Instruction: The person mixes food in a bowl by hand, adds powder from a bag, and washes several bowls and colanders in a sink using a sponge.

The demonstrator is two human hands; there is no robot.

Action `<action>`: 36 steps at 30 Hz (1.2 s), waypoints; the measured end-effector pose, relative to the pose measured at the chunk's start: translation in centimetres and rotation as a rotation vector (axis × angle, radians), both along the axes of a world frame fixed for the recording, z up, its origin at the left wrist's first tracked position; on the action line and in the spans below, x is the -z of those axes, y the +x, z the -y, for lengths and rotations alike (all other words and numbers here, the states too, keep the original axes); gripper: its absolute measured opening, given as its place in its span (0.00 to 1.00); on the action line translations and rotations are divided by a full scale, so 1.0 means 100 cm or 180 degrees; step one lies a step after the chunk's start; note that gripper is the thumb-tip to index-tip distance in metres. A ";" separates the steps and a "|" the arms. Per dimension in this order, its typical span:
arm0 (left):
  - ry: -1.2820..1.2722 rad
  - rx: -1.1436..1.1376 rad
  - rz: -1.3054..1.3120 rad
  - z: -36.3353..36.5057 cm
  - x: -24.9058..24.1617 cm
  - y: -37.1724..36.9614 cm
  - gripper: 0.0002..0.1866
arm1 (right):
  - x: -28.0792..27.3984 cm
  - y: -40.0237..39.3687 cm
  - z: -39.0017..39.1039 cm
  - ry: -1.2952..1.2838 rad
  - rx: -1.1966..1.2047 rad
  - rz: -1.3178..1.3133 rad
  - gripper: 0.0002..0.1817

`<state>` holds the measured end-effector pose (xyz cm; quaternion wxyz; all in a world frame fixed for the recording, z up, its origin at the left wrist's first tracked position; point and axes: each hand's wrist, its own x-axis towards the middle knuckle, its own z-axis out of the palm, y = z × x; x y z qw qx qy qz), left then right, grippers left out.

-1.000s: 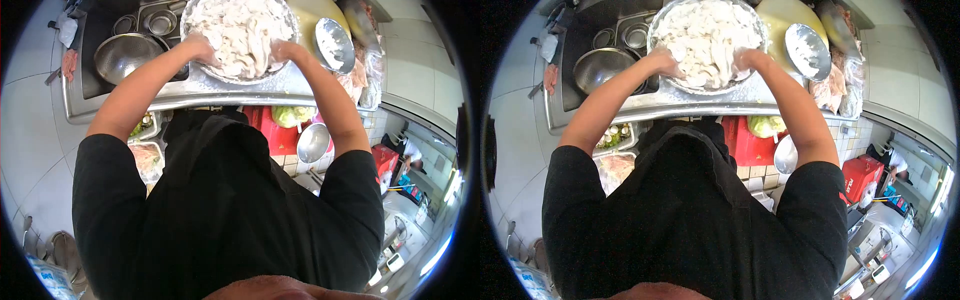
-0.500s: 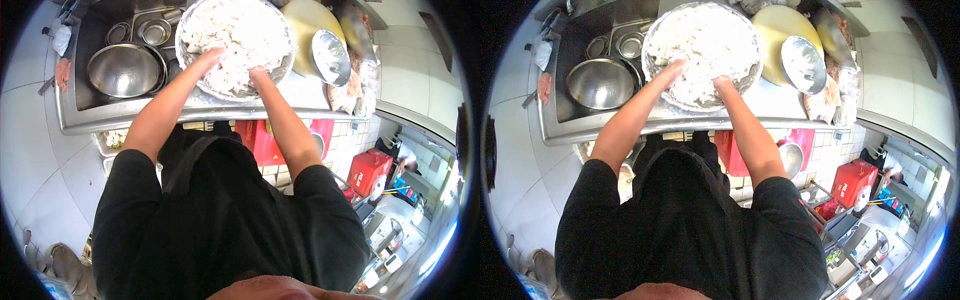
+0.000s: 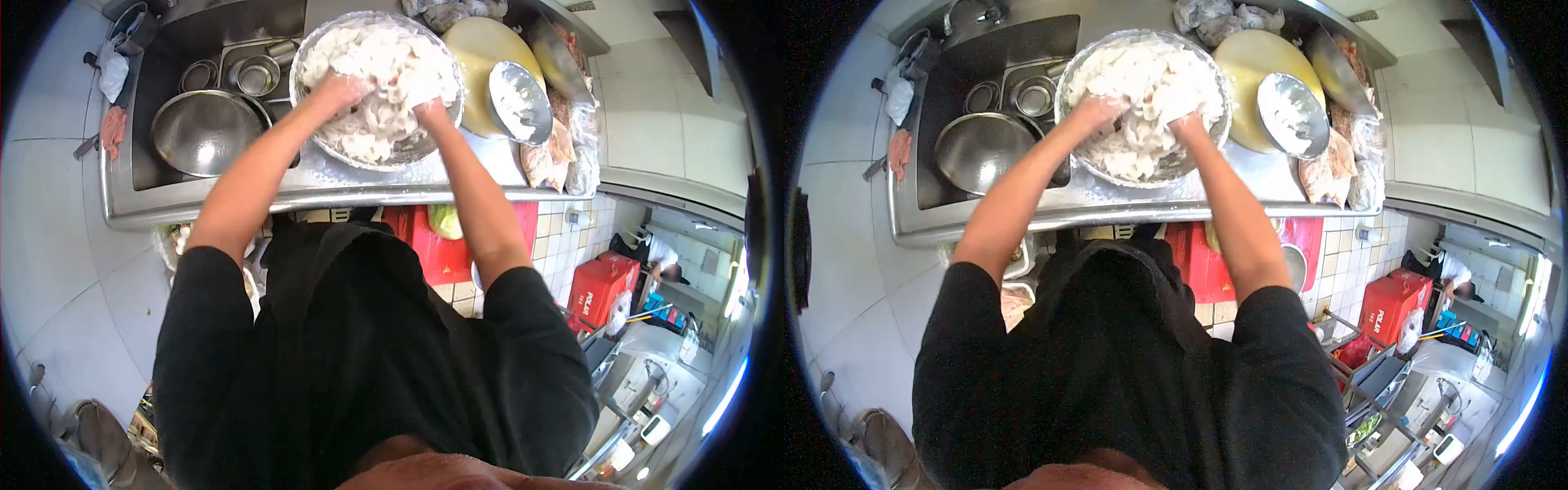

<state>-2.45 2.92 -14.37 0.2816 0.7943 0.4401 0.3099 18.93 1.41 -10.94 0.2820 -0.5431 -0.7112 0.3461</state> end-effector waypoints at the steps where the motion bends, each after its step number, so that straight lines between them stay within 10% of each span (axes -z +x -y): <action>1: -0.0236 0.0182 -0.0849 0.003 -0.016 -0.003 0.22 | 0.009 0.015 -0.010 0.0467 -0.0439 0.0943 0.21; 6: -0.0890 0.1389 -0.3598 0.035 -0.071 -0.009 0.31 | 0.040 0.067 -0.011 -0.0715 -0.2090 0.2735 0.22; 15: -0.1551 -0.0546 -0.1750 0.053 -0.001 0.022 0.16 | 0.069 -0.008 0.046 -0.0782 -0.1102 0.3382 0.26; 18: -0.1900 -0.0392 -0.0835 0.044 0.045 0.024 0.20 | 0.093 -0.017 0.037 -0.0345 -0.0632 0.1052 0.25; 22: -0.3369 -0.1200 0.2827 0.074 0.001 0.029 0.12 | 0.083 -0.035 0.034 -0.1335 0.0222 -0.1405 0.24; 27: -0.1612 -0.0585 0.0039 0.063 0.031 0.013 0.13 | 0.042 -0.042 0.035 -0.1346 0.0568 -0.2023 0.23; 34: -0.0299 -0.0277 -0.1548 0.001 -0.077 0.000 0.13 | -0.036 -0.004 0.008 0.1266 -0.0689 0.2332 0.24; 36: -0.0955 -0.0403 -0.1652 -0.028 -0.089 0.006 0.14 | -0.043 0.007 -0.016 0.1376 -0.1093 0.2242 0.22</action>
